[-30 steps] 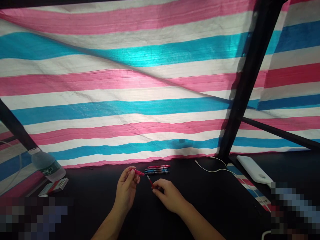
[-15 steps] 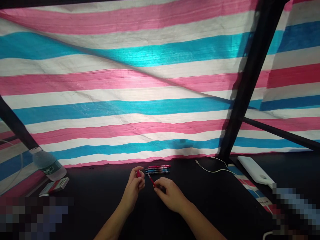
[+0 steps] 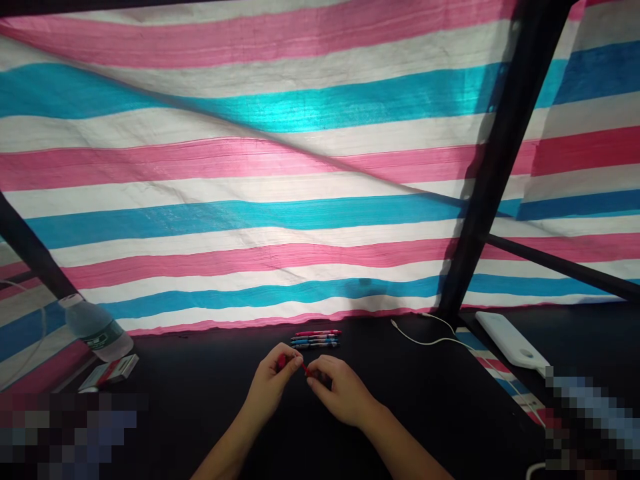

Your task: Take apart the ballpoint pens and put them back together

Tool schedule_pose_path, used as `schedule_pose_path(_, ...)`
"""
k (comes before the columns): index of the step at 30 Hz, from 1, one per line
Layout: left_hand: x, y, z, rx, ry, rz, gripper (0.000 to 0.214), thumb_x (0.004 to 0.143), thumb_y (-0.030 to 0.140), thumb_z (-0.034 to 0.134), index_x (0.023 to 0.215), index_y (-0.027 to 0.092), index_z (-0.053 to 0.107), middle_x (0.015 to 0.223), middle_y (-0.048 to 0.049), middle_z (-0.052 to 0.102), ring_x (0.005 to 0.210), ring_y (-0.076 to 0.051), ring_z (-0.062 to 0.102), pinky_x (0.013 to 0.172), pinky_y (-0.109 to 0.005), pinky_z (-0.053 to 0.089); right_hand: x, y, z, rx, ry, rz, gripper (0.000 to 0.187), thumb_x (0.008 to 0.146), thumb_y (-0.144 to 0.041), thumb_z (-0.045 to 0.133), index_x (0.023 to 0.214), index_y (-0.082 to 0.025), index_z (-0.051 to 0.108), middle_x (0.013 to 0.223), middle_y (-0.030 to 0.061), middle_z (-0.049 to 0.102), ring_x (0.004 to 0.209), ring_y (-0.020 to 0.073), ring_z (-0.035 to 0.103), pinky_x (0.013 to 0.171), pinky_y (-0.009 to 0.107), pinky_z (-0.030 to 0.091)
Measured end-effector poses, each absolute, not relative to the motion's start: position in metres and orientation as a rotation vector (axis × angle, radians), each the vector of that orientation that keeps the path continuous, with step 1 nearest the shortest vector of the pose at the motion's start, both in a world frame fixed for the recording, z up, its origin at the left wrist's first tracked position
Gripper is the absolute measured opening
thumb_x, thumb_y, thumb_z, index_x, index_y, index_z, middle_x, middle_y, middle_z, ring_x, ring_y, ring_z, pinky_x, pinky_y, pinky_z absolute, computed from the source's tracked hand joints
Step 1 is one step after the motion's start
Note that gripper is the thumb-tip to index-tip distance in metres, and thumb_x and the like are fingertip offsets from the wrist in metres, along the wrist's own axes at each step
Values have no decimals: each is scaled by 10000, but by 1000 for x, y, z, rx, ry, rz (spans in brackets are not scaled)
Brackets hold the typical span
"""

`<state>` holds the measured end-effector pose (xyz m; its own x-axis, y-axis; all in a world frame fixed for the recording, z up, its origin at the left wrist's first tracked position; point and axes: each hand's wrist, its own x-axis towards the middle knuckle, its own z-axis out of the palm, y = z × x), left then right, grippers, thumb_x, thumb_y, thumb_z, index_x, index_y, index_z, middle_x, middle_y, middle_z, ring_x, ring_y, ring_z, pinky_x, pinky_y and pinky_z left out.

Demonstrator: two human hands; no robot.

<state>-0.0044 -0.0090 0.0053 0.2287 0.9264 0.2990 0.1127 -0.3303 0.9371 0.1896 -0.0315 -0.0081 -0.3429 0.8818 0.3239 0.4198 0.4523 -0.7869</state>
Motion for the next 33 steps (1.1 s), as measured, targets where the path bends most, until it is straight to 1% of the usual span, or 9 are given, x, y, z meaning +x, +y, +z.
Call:
schedule_pose_path(4,2,-13,1,1575,902,1066,226,911,389,678,839,174,686,695,32,512,616,-121,441,595,-241,354,188,-32,-6,-1034,-1912,802,164,992,-277,575,884,-209,678,804,-9,619,742,161,563,673,267,411)
schedule_pose_path(8,4,-14,-2,1478,884,1025,296,930,458,651,921,167,700,599,63,431,534,-96,362,518,-219,278,188,-31,-6,-1027,-1890,796,202,1003,-300,575,864,-199,681,818,2,648,766,169,590,699,269,421)
schedule_pose_path(13,5,-14,-2,1439,888,1064,348,943,495,629,854,161,665,590,67,433,495,-76,327,492,-210,255,188,-30,-8,-1039,-1881,771,202,998,-331,589,885,-204,698,827,9,658,770,176,604,700,271,433)
schedule_pose_path(19,4,-14,4,1498,925,1118,278,901,425,683,1007,181,765,727,14,568,559,-103,470,547,-230,365,190,-30,-10,-1062,-1879,732,221,993,-363,600,879,-211,712,822,17,652,763,180,604,693,278,436)
schedule_pose_path(24,-1,-10,4,1537,1037,1179,229,837,377,759,936,171,786,648,-2,629,637,-157,574,645,-257,432,191,-29,-9,-1091,-1863,707,214,991,-354,606,894,-216,738,822,21,663,753,181,603,677,281,432)
schedule_pose_path(26,-2,-7,1,1418,1051,1211,273,817,399,784,943,157,777,617,2,624,562,-130,527,560,-229,388,191,-28,-9,-1093,-1846,715,195,985,-344,617,912,-222,751,836,23,683,769,186,618,691,285,441)
schedule_pose_path(30,-3,-2,-5,1012,910,1230,375,790,452,821,952,123,746,632,14,617,407,-19,285,409,-171,156,191,-26,-11,-1074,-1765,791,170,983,-330,617,967,-228,752,835,18,718,790,194,653,730,290,469)
schedule_pose_path(31,-3,-2,-5,921,862,1223,385,775,447,839,941,113,742,660,3,636,404,-6,270,397,-163,134,191,-26,-11,-1067,-1741,818,175,988,-334,608,977,-227,746,833,17,725,785,193,658,727,289,474)
schedule_pose_path(33,-4,-1,-4,770,797,1216,392,724,400,893,921,98,741,758,-46,692,430,-4,349,376,-141,149,190,-27,-11,-1056,-1710,877,193,1001,-348,582,1003,-224,730,838,17,735,746,185,660,684,281,476)
